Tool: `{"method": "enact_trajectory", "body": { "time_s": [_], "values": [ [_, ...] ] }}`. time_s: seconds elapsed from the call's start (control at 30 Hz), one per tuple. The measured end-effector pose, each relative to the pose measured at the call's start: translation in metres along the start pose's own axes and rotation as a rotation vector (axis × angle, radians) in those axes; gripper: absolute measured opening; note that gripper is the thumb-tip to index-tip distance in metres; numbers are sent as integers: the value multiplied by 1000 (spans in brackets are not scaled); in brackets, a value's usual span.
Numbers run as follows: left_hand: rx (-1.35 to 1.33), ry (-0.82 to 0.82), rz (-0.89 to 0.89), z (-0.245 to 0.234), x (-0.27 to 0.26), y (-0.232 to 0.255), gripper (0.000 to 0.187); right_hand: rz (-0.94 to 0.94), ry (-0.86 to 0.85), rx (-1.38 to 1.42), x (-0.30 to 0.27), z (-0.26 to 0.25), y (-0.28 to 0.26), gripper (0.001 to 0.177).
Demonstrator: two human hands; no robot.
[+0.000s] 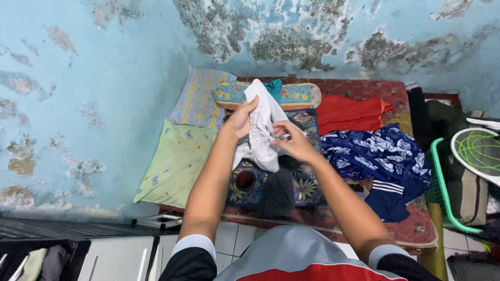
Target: The person folds a white shirt and grey pants by hand on a mattress and places the folded items into a white plastic storage cabinet.
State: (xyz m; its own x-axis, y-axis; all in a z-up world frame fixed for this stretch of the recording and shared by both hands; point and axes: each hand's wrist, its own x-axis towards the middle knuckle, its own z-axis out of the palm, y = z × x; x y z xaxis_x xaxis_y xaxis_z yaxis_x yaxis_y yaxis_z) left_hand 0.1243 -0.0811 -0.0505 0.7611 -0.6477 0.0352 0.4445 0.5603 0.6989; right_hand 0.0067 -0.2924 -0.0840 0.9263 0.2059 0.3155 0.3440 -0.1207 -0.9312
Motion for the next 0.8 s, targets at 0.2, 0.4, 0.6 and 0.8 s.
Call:
{"method": "enact_trajectory", "body": {
  "time_s": [0.2,0.4,0.6,0.8],
  "values": [
    [-84,-17,-33,-6,-14,21,40,64,-62,-273,11,33,24,30],
    [152,233,4,-32,-34,31,58,13,152,-202,27,8,24,21],
    [3,325,41,-53,-34,-45,59,40,376,-70,39,16,-17,14],
    [259,480,252,-26,-26,-41,37,38,237,-213,12,25,-54,21]
  ]
}}
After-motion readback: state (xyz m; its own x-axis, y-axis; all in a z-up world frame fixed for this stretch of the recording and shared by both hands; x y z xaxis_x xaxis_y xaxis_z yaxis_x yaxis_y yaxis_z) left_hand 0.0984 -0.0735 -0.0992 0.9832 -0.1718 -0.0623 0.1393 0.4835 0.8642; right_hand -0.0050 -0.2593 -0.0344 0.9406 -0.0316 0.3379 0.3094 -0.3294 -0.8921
